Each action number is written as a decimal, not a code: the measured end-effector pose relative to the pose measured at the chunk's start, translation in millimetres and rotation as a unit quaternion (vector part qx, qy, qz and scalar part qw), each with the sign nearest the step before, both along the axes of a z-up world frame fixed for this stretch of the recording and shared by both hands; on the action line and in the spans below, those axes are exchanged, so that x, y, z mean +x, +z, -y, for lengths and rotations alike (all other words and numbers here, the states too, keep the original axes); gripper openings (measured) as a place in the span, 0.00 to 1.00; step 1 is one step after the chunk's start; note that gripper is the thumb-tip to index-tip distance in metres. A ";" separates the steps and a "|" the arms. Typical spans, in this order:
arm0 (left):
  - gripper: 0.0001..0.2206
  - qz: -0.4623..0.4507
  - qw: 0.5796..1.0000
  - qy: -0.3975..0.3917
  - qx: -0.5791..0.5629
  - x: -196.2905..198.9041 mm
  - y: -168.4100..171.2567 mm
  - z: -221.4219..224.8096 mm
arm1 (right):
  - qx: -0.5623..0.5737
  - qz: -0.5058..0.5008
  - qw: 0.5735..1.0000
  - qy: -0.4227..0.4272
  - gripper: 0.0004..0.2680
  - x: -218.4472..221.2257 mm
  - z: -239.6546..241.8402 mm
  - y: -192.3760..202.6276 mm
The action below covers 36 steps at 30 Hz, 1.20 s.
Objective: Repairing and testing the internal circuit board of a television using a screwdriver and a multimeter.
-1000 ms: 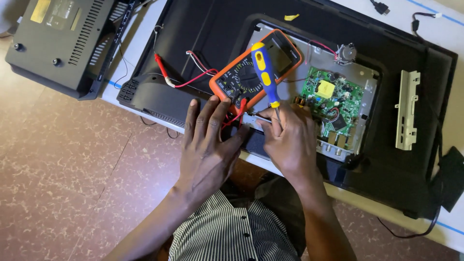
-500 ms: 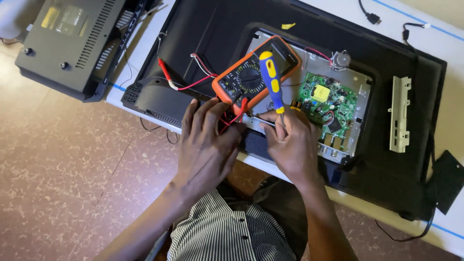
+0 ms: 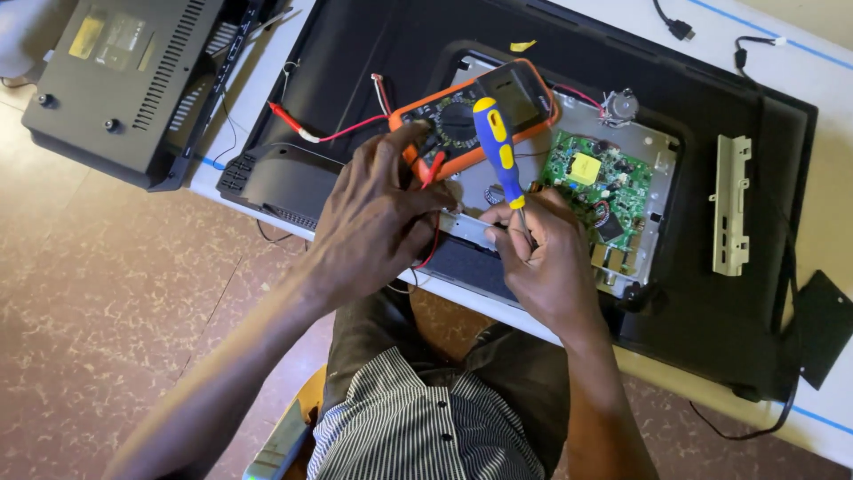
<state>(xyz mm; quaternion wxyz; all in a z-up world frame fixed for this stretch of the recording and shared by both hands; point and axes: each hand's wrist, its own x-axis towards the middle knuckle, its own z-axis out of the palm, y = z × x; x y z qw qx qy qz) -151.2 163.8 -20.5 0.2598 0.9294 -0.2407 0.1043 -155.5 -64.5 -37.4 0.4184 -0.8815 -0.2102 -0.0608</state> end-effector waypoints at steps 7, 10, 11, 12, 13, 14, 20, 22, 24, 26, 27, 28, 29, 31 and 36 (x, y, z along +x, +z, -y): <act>0.17 -0.029 0.996 -0.063 0.047 25.0 -6.2 4.4 | 0.030 -0.064 0.996 0.059 0.15 3.2 -2.5 15.8; 0.19 -0.037 0.993 -0.079 0.077 32.5 -9.0 5.9 | -0.042 -0.088 0.993 0.068 0.13 8.9 -1.6 13.3; 0.21 -0.045 0.991 -0.083 0.091 34.6 -9.0 6.1 | -0.085 -0.122 0.987 0.054 0.11 11.1 -1.1 10.9; 0.21 -0.045 0.991 -0.083 0.091 34.0 -10.1 7.9 | -0.085 -0.122 0.987 0.053 0.11 12.4 0.5 10.8; 0.21 -0.036 0.993 -0.069 0.090 33.4 -11.2 9.6 | -0.130 -0.099 0.985 0.051 0.05 13.8 1.8 10.8; 0.22 -0.028 0.994 -0.054 0.088 32.6 -12.2 10.7 | -0.174 -0.076 0.981 0.049 0.09 15.2 2.8 10.7; 0.25 0.004 0.992 -0.037 0.120 28.9 -15.8 13.0 | -0.224 0.010 0.975 0.011 0.05 17.2 8.6 -0.3; 0.25 -0.009 0.991 -0.035 0.131 27.8 -11.0 13.5 | -0.187 0.005 0.982 0.019 0.08 22.0 11.5 -2.7; 0.26 -0.020 0.990 -0.038 0.138 27.8 -13.1 13.4 | -0.152 0.000 0.988 0.021 0.11 20.7 15.6 7.4; 0.25 0.025 0.996 -0.034 0.081 31.4 -20.8 11.6 | -0.073 -0.042 0.996 -0.007 0.09 14.3 19.1 29.6; 0.25 0.027 0.995 -0.043 0.080 29.6 -18.0 9.9 | -0.073 -0.041 0.996 -0.016 0.09 9.8 27.2 30.5; 0.25 0.020 0.995 -0.016 0.099 30.3 -16.1 13.0 | 0.018 -0.048 0.998 -0.021 0.06 3.2 39.6 32.5; 0.26 0.014 0.993 0.010 0.118 31.5 -14.4 17.0 | 0.110 -0.052 0.992 -0.026 0.14 -3.5 52.5 34.4; 0.24 0.032 0.992 0.016 0.118 33.4 -14.0 20.3 | 0.098 -0.012 0.992 -0.083 0.13 -3.8 95.0 34.0; 0.21 0.080 0.992 0.007 0.099 28.7 -5.7 21.6 | 0.001 0.066 0.964 -0.258 0.16 2.6 191.8 17.8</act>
